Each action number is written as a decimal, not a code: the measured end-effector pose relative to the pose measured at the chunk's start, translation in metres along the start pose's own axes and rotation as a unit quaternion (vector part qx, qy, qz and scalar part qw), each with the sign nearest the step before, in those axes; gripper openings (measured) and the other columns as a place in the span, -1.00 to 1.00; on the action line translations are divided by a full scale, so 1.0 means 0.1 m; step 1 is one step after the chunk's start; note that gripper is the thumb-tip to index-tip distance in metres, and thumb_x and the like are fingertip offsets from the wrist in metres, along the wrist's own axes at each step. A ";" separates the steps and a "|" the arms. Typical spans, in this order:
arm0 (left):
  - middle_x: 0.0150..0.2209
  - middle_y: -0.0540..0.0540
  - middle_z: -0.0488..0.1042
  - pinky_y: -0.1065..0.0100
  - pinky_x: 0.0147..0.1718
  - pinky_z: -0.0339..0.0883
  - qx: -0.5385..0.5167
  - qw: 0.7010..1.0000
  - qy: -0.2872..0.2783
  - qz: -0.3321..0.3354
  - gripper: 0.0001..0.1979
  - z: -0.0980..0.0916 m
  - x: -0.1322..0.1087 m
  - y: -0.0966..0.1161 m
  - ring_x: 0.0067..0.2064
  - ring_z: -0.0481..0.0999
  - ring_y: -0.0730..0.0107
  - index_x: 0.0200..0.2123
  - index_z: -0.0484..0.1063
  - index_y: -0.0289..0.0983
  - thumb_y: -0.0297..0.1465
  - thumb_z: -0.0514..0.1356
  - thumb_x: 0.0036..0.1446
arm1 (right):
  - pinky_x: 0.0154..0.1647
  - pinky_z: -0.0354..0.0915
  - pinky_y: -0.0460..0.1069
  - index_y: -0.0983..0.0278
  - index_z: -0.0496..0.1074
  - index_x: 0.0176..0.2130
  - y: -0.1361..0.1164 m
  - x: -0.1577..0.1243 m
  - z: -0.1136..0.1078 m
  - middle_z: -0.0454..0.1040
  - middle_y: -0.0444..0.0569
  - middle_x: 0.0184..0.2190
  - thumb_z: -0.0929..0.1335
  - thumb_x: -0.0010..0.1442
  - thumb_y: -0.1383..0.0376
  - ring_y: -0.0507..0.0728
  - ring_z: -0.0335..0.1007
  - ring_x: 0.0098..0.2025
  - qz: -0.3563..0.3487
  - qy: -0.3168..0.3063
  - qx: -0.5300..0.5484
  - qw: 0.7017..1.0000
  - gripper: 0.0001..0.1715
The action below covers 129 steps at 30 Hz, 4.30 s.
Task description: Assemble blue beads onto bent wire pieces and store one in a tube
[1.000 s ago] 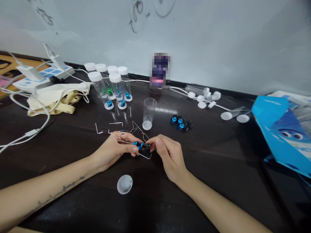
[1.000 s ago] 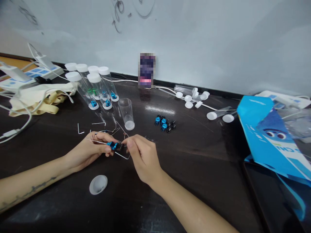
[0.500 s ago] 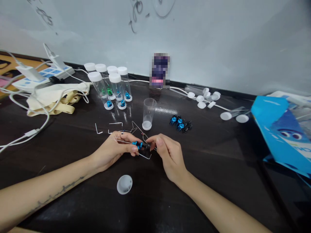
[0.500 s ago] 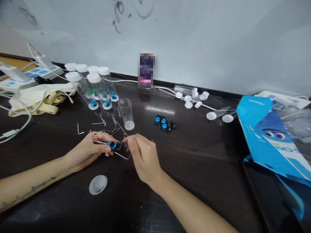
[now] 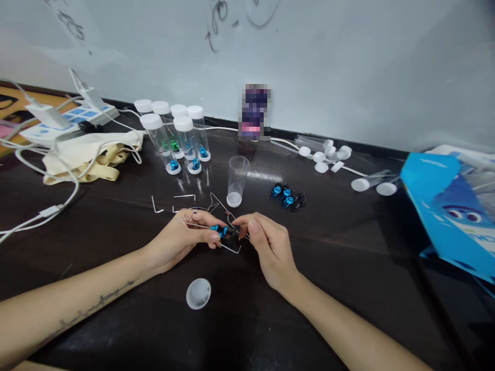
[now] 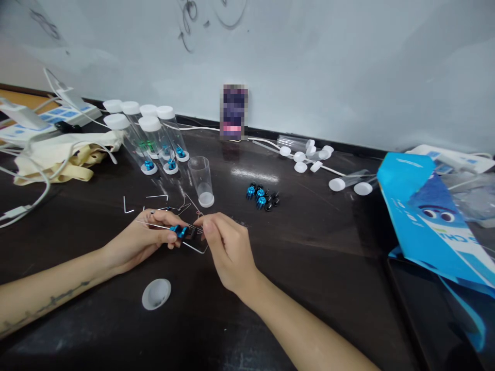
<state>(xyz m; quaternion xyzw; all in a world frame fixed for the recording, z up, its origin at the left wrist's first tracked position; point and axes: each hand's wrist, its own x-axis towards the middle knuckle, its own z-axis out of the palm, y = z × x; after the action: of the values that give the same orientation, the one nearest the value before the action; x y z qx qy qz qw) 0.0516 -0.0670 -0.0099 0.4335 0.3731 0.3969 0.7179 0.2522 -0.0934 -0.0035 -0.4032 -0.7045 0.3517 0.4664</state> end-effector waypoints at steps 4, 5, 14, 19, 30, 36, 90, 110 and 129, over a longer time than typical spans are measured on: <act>-0.54 -0.04 0.59 0.57 -0.50 0.40 -0.003 1.000 0.002 -0.002 -0.84 -0.01 0.00 -0.01 -0.52 0.51 0.53 -0.39 0.64 -0.32 -0.54 0.43 -0.15 | -0.26 0.25 -0.03 0.26 0.50 -0.21 -0.01 0.00 0.00 0.44 -0.09 -0.38 0.16 0.41 0.30 0.05 0.39 -0.32 -0.012 -0.005 -0.001 1.000 -0.64; -0.55 -0.04 0.59 0.57 -0.49 0.40 -0.003 1.000 0.002 -0.002 -0.84 -0.01 0.00 -0.01 -0.52 0.51 0.53 -0.39 0.64 -0.32 -0.54 0.43 -0.15 | -0.27 0.25 -0.03 0.26 0.50 -0.22 -0.01 0.00 0.00 0.43 -0.09 -0.39 0.16 0.41 0.30 0.05 0.39 -0.33 -0.012 -0.007 -0.002 1.000 -0.64; -0.54 -0.05 0.59 0.53 -0.50 0.40 0.001 1.000 0.008 -0.002 -0.84 -0.01 0.00 0.00 -0.52 0.51 0.50 -0.40 0.64 -0.33 -0.53 0.44 -0.16 | -0.26 0.27 -0.02 0.25 0.51 -0.22 -0.01 0.00 0.00 0.45 -0.07 -0.38 0.15 0.42 0.29 0.06 0.40 -0.32 -0.004 -0.004 -0.005 1.000 -0.62; -0.53 -0.05 0.59 0.54 -0.49 0.39 0.004 1.000 0.001 0.001 -0.85 -0.02 0.01 -0.01 -0.51 0.51 0.51 -0.39 0.64 -0.33 -0.54 0.43 -0.14 | -0.28 0.25 -0.04 0.29 0.51 -0.28 -0.01 0.00 0.00 0.42 -0.08 -0.42 0.16 0.42 0.29 0.05 0.39 -0.34 0.001 -0.008 -0.006 1.000 -0.60; -0.54 -0.05 0.59 0.53 -0.50 0.40 0.007 1.000 0.007 0.000 -0.84 -0.01 0.01 0.00 -0.53 0.51 0.49 -0.39 0.64 -0.33 -0.52 0.44 -0.15 | -0.36 0.18 -0.05 0.28 0.39 -0.46 0.02 0.02 0.02 0.37 -0.12 -0.51 0.16 0.42 0.17 0.03 0.32 -0.44 0.035 -0.046 -0.051 0.997 -0.51; -0.55 -0.06 0.59 0.51 -0.50 0.40 0.007 1.000 0.009 0.002 -0.84 -0.01 0.00 0.00 -0.52 0.51 0.48 -0.41 0.64 -0.33 -0.52 0.45 -0.16 | -0.46 0.10 -0.08 0.28 0.41 -0.38 0.01 0.03 0.02 0.33 -0.17 -0.51 0.26 0.36 0.16 -0.02 0.20 -0.51 0.032 -0.071 -0.079 0.994 -0.66; -0.54 -0.03 0.60 0.59 -0.49 0.41 -0.008 1.000 0.002 -0.001 -0.84 -0.01 0.00 -0.01 -0.52 0.52 0.53 -0.39 0.64 -0.32 -0.56 0.43 -0.14 | -0.35 0.17 -0.07 0.30 0.42 -0.36 0.02 0.02 0.01 0.36 -0.12 -0.48 0.18 0.41 0.25 0.03 0.31 -0.41 0.013 -0.035 -0.035 0.999 -0.62; -0.52 -0.05 0.61 0.60 -0.50 0.42 -0.022 1.000 0.002 0.001 -0.84 -0.03 0.01 -0.03 -0.50 0.54 0.53 -0.38 0.64 -0.34 -0.56 0.43 -0.14 | -0.53 0.12 -0.13 0.28 0.42 -0.22 0.02 0.01 0.04 0.37 -0.17 -0.42 0.37 0.22 0.33 -0.06 0.15 -0.55 0.000 -0.037 -0.067 0.997 -0.91; -0.54 -0.05 0.60 0.57 -0.50 0.41 -0.008 1.000 0.008 -0.002 -0.84 -0.01 0.02 -0.02 -0.52 0.52 0.51 -0.40 0.64 -0.33 -0.56 0.43 -0.16 | -0.54 0.12 -0.12 0.28 0.42 -0.30 0.01 0.01 0.03 0.36 -0.17 -0.49 0.34 0.26 0.26 -0.04 0.16 -0.55 0.015 -0.043 -0.077 0.996 -0.87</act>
<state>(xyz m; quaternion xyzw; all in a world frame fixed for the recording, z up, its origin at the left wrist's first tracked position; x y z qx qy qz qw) 0.0518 -0.0658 -0.0121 0.4237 0.3763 0.4015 0.7195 0.2492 -0.0921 -0.0047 -0.4332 -0.7425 0.3204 0.3980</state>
